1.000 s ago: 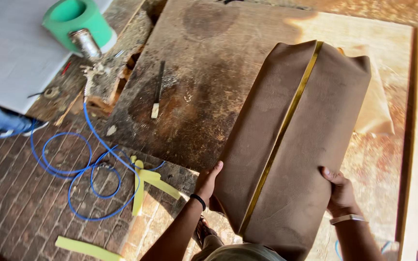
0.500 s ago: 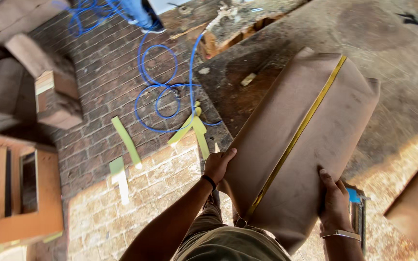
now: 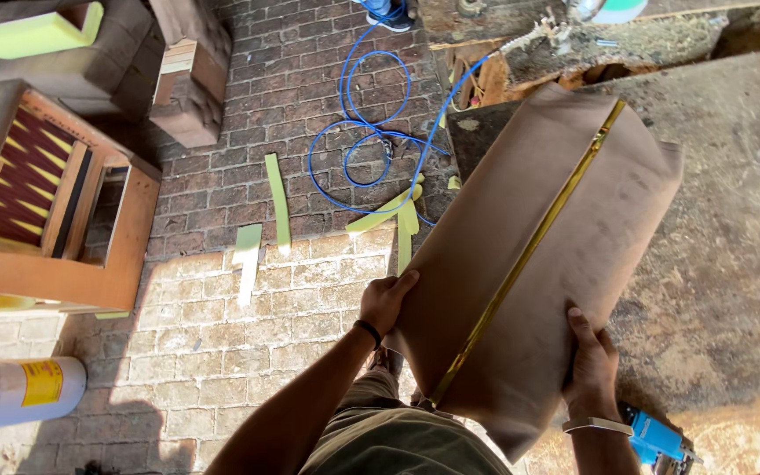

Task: The person staples brown fabric onto a wooden frame using a pneumatic staple gun, then places a tufted cushion on the frame and staples a gold zipper strip along the seam. The person trims excess fabric with scissors and adjusts the cushion and fabric edges.

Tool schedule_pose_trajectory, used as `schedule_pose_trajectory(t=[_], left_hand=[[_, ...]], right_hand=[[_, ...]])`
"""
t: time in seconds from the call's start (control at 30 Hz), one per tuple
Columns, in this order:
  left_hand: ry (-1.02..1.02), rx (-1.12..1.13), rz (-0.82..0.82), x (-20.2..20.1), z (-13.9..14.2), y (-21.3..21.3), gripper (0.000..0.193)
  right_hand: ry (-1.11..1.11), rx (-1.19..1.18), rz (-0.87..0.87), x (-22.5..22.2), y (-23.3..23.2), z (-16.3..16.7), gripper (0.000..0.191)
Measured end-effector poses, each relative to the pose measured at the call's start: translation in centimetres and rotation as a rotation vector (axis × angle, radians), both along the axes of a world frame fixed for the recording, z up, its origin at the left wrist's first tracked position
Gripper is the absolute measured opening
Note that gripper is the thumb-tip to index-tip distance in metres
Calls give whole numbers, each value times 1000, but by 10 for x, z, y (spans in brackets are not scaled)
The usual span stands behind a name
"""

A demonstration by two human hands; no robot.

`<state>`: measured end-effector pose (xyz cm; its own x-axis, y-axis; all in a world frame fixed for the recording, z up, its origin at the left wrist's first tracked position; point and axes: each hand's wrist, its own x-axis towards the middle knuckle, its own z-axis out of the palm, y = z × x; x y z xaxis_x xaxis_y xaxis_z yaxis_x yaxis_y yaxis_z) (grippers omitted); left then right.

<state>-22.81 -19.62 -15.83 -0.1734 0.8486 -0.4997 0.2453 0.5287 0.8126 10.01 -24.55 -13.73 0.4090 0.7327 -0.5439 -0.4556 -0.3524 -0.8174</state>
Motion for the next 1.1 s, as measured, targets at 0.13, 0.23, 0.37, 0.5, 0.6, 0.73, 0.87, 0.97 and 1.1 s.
schedule_pose_trajectory(t=[0.13, 0.23, 0.37, 0.5, 0.6, 0.73, 0.87, 0.97, 1.1], left_hand=[[-14, 1, 125, -40, 5, -10, 64], [-53, 3, 203, -80, 9, -20, 66], [-171, 31, 371, -150, 11, -38, 67], [-205, 37, 535, -239, 7, -60, 71], [-241, 99, 663, -310, 2, -84, 75], [-286, 45, 904, -404, -3, -125, 80], [-217, 79, 1055, -469, -3, -154, 83], [-157, 47, 1196, -508, -6, -159, 84], [-165, 22, 1403, -553, -20, -159, 83]], right_hand=[[-42, -1, 86, -38, 24, 7, 59], [-79, -21, 177, -76, 41, 16, 61], [-62, 15, 331, -154, 68, 28, 63], [-164, 77, 560, -255, 89, 43, 62], [-159, 99, 731, -335, 91, 53, 63], [-117, 7, 986, -448, 82, 44, 62], [-137, -1, 1206, -533, 81, 28, 57], [-281, 171, 1251, -604, 95, 7, 56], [-426, 307, 1306, -702, 132, -18, 55]])
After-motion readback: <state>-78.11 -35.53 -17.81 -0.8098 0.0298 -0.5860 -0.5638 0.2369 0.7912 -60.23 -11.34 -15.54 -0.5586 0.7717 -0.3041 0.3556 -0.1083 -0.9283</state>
